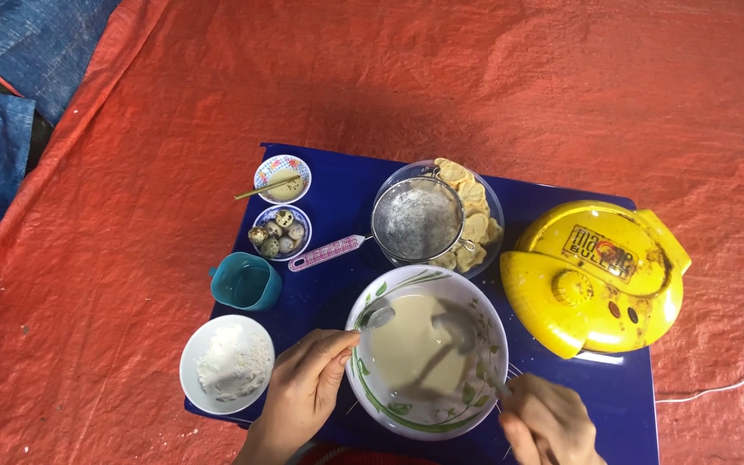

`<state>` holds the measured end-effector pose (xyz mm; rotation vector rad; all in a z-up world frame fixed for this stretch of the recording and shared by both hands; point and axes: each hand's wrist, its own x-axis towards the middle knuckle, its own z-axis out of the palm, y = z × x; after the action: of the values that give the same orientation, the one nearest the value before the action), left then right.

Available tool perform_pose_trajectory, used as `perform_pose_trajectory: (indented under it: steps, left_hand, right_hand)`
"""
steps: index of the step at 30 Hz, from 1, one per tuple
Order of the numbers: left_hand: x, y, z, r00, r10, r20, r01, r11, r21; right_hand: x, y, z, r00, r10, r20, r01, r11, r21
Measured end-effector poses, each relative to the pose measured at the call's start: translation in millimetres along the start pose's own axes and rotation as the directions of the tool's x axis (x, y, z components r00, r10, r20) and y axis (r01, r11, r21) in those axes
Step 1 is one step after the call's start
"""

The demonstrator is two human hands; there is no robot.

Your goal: The person mixes liquid ingredients in a bowl with a spoon, handles quail eggs, and sifts dry ingredients into the bowl using a mesh sifter.

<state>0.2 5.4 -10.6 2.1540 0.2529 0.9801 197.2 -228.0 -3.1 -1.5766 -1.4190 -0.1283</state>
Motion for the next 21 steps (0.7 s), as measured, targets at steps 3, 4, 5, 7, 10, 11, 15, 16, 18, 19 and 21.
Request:
perform_pose_trajectory:
  steps: [3, 4, 5, 7, 10, 11, 15, 16, 18, 19, 21]
  left_hand:
    - [0.9, 0.4, 0.3, 1.0, -0.003, 0.013, 0.003, 1.0, -0.008]
    - [0.8, 0.1, 0.7, 1.0, -0.007, 0.016, 0.007, 1.0, -0.008]
    - [0.7, -0.3, 1.3, 1.0, -0.008, 0.013, 0.008, 1.0, -0.005]
    - [-1.1, -1.4, 2.6, 1.0, -0.013, 0.011, 0.013, 1.0, -0.001]
    - [-2.8, -4.2, 4.4, 1.0, -0.023, -0.004, 0.023, 1.0, 0.015]
    - [-3.3, -4.9, 4.6, 1.0, -0.017, -0.003, 0.017, 1.0, 0.019]
    - [-2.3, -3.8, 3.5, 1.0, -0.011, 0.001, 0.011, 0.999, 0.031]
    - [-2.3, -3.6, 3.0, 1.0, -0.015, -0.001, 0.015, 0.999, 0.036]
    - [-2.9, -3.8, 2.6, 1.0, -0.009, 0.011, 0.009, 1.0, 0.026]
    - [-3.3, -3.8, 1.9, 1.0, -0.015, 0.011, 0.014, 0.999, 0.029]
    - [-1.8, -4.2, 2.5, 1.0, -0.024, 0.005, 0.023, 0.999, 0.031]
  right_hand:
    - [-19.7, 7.9, 7.6, 0.987, -0.156, 0.022, 0.158, 0.982, -0.1]
    - [-20.2, 2.9, 8.2, 0.988, -0.151, 0.023, 0.153, 0.983, -0.099]
    - [-20.8, -2.0, 8.8, 0.978, -0.187, 0.089, 0.198, 0.971, -0.132]
    - [-20.3, -5.4, 11.2, 0.963, -0.217, 0.158, 0.241, 0.957, -0.158]
    - [-5.7, -5.6, 18.3, 0.884, -0.343, 0.318, 0.371, 0.928, -0.031]
    - [5.1, -9.8, 21.7, 0.87, -0.387, 0.307, 0.415, 0.909, -0.031]
    - [11.2, 1.2, 31.1, 0.853, -0.4, 0.335, 0.436, 0.899, -0.036]
    - [12.7, 3.1, 26.4, 0.852, -0.403, 0.335, 0.437, 0.899, -0.03]
    - [14.8, 6.8, 17.3, 0.891, -0.338, 0.303, 0.383, 0.918, -0.105]
    - [11.1, 6.6, 12.4, 0.891, -0.337, 0.304, 0.382, 0.919, -0.1]
    - [4.4, 6.9, 0.5, 0.937, -0.225, 0.268, 0.264, 0.958, -0.117]
